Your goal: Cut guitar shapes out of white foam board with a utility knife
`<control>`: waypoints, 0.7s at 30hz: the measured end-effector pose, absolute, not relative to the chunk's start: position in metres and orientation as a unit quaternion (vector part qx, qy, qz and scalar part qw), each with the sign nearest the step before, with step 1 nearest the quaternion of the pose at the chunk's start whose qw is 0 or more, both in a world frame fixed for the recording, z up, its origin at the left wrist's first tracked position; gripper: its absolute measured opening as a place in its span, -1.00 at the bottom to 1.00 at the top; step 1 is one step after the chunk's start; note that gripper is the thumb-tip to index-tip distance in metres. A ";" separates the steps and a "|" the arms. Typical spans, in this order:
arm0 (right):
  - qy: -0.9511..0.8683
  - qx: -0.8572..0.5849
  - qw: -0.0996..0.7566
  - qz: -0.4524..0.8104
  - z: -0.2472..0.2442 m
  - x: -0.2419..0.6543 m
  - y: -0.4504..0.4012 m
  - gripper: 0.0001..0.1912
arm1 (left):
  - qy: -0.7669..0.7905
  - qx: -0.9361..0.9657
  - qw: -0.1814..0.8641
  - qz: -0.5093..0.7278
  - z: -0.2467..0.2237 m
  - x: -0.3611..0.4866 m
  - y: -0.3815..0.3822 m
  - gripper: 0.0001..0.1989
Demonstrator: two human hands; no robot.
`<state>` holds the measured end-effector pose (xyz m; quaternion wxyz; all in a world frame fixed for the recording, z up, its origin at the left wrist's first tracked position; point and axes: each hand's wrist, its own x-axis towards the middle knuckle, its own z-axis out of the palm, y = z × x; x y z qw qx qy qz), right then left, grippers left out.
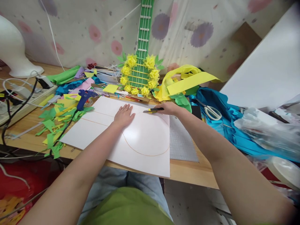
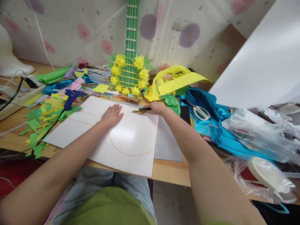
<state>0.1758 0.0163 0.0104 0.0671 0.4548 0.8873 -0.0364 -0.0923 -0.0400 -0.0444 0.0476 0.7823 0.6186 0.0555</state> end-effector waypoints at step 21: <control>0.873 0.477 0.082 -0.066 0.011 0.192 0.011 -0.60 | 0.615 0.784 0.055 0.053 -0.043 -0.092 -0.037 -0.41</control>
